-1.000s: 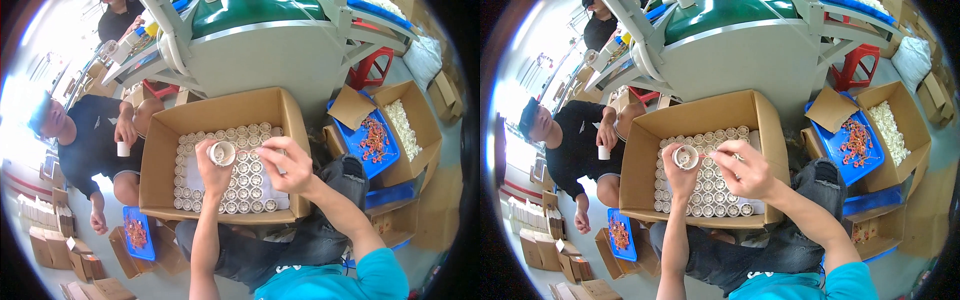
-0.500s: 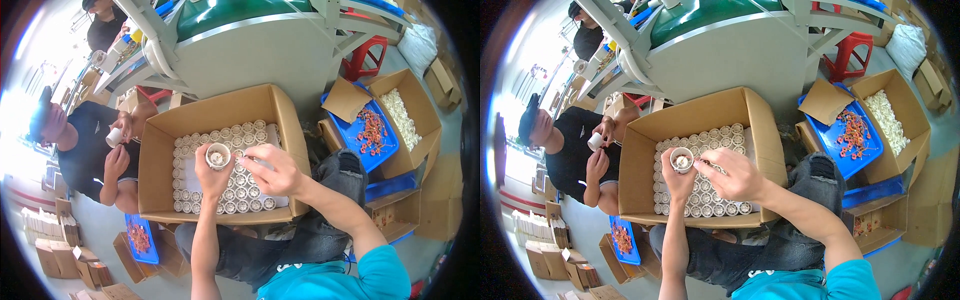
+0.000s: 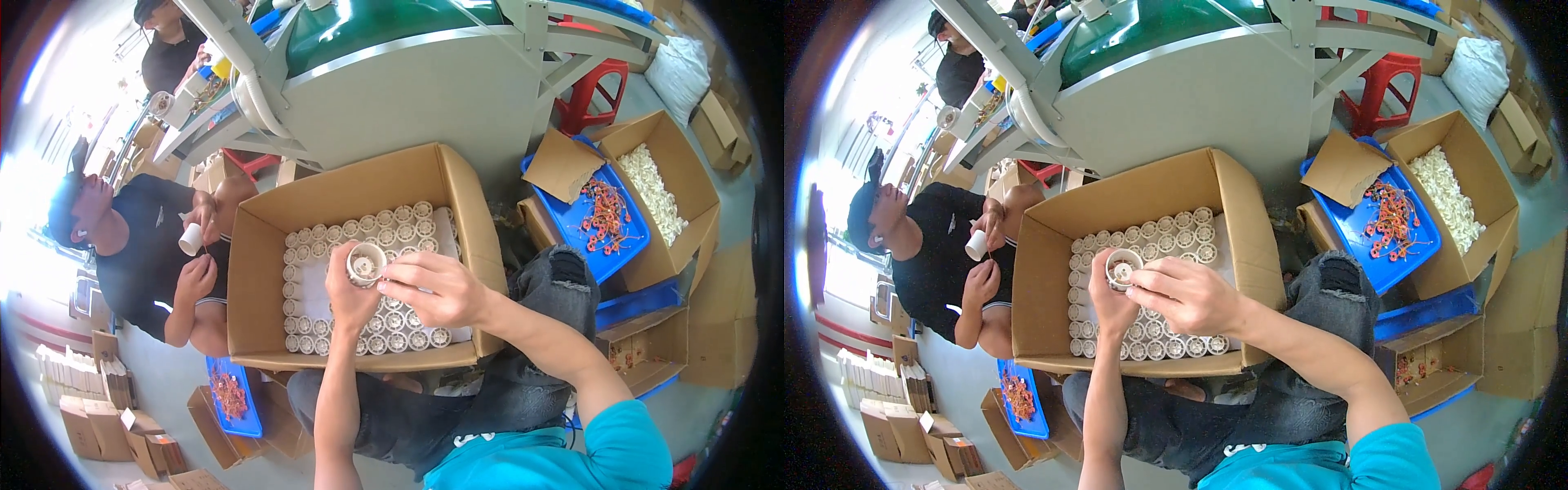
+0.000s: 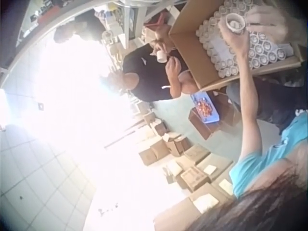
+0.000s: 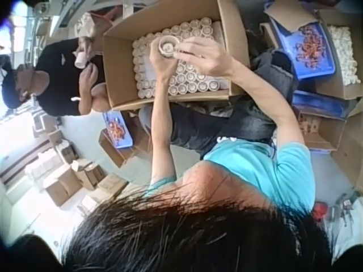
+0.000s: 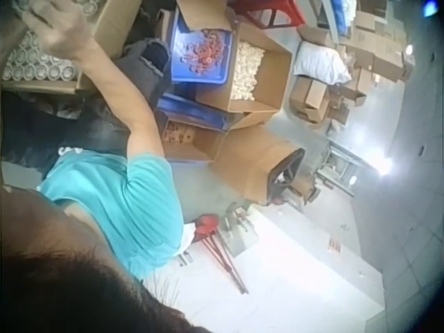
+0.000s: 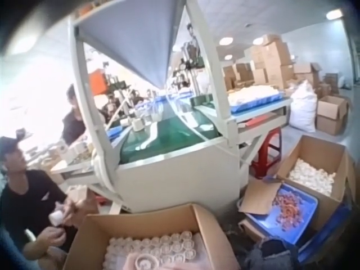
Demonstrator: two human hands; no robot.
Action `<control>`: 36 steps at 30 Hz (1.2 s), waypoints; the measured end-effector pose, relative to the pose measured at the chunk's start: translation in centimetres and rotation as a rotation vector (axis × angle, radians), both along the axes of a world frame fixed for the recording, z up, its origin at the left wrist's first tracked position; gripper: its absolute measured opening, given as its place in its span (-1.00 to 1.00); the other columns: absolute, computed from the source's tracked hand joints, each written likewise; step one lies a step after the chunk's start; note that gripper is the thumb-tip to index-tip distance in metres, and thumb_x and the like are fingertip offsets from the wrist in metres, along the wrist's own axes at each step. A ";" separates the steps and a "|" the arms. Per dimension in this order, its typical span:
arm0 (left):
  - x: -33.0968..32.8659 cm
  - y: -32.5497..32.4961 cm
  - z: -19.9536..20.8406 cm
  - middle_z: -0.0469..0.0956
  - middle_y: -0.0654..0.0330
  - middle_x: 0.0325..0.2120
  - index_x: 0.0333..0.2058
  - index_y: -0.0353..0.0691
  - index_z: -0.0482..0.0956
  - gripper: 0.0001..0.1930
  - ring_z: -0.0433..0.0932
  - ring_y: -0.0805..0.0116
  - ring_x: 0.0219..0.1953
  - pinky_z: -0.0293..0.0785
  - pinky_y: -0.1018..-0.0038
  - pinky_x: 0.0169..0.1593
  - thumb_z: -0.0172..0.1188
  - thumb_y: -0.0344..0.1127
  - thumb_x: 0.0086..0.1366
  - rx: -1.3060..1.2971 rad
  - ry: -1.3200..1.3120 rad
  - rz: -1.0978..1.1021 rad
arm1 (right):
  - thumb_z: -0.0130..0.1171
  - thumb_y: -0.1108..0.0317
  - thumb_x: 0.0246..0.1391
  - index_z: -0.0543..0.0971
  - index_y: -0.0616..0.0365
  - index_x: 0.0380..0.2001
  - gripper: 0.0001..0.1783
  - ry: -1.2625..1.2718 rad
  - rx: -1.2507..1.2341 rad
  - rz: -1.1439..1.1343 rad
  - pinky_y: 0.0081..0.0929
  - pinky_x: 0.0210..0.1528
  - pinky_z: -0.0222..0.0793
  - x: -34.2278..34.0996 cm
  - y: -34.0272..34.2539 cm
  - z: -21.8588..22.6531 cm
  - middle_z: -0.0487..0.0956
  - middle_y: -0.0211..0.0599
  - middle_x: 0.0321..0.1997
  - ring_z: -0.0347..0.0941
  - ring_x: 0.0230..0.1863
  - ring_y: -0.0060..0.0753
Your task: The person assembles small parts by hand, placing red internal components into white cylindrical housings.
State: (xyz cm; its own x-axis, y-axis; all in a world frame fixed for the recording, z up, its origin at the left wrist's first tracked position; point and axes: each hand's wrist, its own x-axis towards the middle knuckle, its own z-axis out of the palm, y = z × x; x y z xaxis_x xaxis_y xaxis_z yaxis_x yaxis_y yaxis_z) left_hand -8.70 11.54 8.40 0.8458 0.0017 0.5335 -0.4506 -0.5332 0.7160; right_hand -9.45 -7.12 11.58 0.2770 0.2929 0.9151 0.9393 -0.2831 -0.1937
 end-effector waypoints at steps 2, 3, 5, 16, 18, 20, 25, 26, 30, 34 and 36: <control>0.1 -0.1 0.0 0.55 0.11 -0.29 -0.12 -0.25 0.46 -0.47 0.57 0.20 -0.24 0.48 0.39 -0.15 0.43 -0.49 -0.14 0.041 -0.030 -0.009 | 0.21 0.67 -0.36 0.61 0.34 -0.27 -0.60 0.062 0.017 0.069 -0.32 -0.29 0.54 0.0 0.0 -0.1 0.56 -0.14 -0.19 0.54 -0.25 -0.16; 0.1 -0.1 0.1 0.55 0.11 -0.29 -0.12 -0.25 0.46 -0.47 0.57 0.20 -0.24 0.48 0.39 -0.15 0.43 -0.49 -0.14 0.041 -0.031 -0.011 | 0.21 0.67 -0.36 0.61 0.34 -0.27 -0.60 0.061 0.016 0.067 -0.32 -0.29 0.54 0.0 0.0 0.0 0.56 -0.14 -0.19 0.54 -0.25 -0.16; 0.0 -0.3 0.3 0.56 0.10 -0.25 -0.11 -0.24 0.47 -0.46 0.58 0.16 -0.22 0.49 0.35 -0.14 0.43 -0.50 -0.15 0.046 -0.012 -0.030 | 0.23 0.67 -0.31 0.61 0.33 -0.27 -0.63 0.165 0.044 0.038 -0.34 -0.29 0.53 -0.1 0.1 0.1 0.56 -0.14 -0.22 0.55 -0.28 -0.14; -0.8 -1.7 -0.6 0.54 0.07 -0.17 -0.06 -0.18 0.42 -0.34 0.54 0.02 -0.13 0.45 0.22 -0.09 0.46 -0.46 -0.25 0.244 -0.037 -0.195 | 0.33 0.51 -0.23 0.69 0.14 -0.40 -0.79 0.647 0.011 -0.014 -0.22 0.12 0.30 0.4 -0.1 -1.0 0.52 -0.20 -0.05 0.37 0.04 -0.11; -0.8 -1.7 -0.5 0.54 0.07 -0.18 -0.07 -0.19 0.42 -0.35 0.54 0.03 -0.14 0.46 0.22 -0.10 0.46 -0.46 -0.24 0.274 -0.052 -0.183 | 0.33 0.50 -0.24 0.69 0.13 -0.42 -0.81 0.662 -0.011 -0.001 -0.23 0.11 0.31 0.5 -0.1 -1.2 0.52 -0.19 -0.04 0.37 0.04 -0.10; -0.8 -1.8 -0.3 0.53 0.06 -0.17 -0.08 -0.19 0.42 -0.36 0.54 0.02 -0.14 0.49 0.23 -0.14 0.46 -0.48 -0.22 0.292 -0.062 -0.188 | 0.34 0.50 -0.26 0.70 0.13 -0.40 -0.78 0.666 -0.041 -0.009 -0.21 0.09 0.33 0.5 -0.2 -1.2 0.53 -0.20 -0.05 0.38 0.04 -0.10; -0.9 -1.8 -0.4 0.51 0.03 -0.16 -0.07 -0.20 0.40 -0.36 0.55 0.02 -0.16 0.53 0.26 -0.18 0.46 -0.51 -0.21 0.190 -0.069 -0.201 | 0.35 0.49 -0.27 0.70 0.14 -0.41 -0.79 0.662 -0.030 -0.087 -0.20 0.09 0.34 0.1 0.1 -1.1 0.54 -0.19 -0.07 0.38 0.04 -0.10; -0.9 -1.8 -0.3 0.50 0.02 -0.15 -0.07 -0.21 0.40 -0.36 0.56 0.02 -0.16 0.54 0.26 -0.19 0.46 -0.52 -0.21 0.186 -0.071 -0.197 | 0.35 0.48 -0.27 0.71 0.14 -0.41 -0.79 0.647 -0.030 -0.081 -0.20 0.10 0.33 0.1 0.0 -1.0 0.55 -0.19 -0.07 0.39 0.04 -0.09; -1.1 -1.7 -0.8 0.49 0.02 -0.15 -0.05 -0.21 0.38 -0.33 0.57 0.01 -0.17 0.55 0.27 -0.18 0.47 -0.51 -0.21 0.187 0.053 -0.251 | 0.34 0.45 -0.23 0.71 0.15 -0.41 -0.80 0.776 -0.083 -0.052 -0.20 0.10 0.34 0.5 -0.5 -1.2 0.55 -0.18 -0.05 0.39 0.05 -0.08; -1.1 -1.9 -0.6 0.50 0.02 -0.16 -0.05 -0.22 0.38 -0.34 0.58 0.02 -0.18 0.57 0.29 -0.19 0.48 -0.50 -0.19 0.191 0.087 -0.245 | 0.30 0.42 -0.16 0.71 0.17 -0.40 -0.83 0.901 -0.079 -0.021 -0.22 0.11 0.33 0.5 -0.7 -1.2 0.56 -0.16 -0.06 0.40 0.05 -0.09; -1.1 -2.1 -0.6 0.50 0.02 -0.16 -0.06 -0.22 0.38 -0.35 0.58 0.03 -0.18 0.57 0.30 -0.19 0.48 -0.50 -0.18 0.187 0.076 -0.246 | 0.29 0.42 -0.14 0.71 0.17 -0.40 -0.84 0.924 -0.073 -0.025 -0.23 0.12 0.32 0.4 -0.7 -0.9 0.57 -0.15 -0.06 0.40 0.05 -0.09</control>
State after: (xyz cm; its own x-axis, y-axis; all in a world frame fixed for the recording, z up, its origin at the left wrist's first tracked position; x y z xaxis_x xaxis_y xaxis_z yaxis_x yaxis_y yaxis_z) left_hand -9.83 9.43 7.84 0.8462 -0.2997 0.4406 -0.5311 -0.5406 0.6524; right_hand -9.05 -7.77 10.66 0.8945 0.3248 0.3073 0.4140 -0.3422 -0.8435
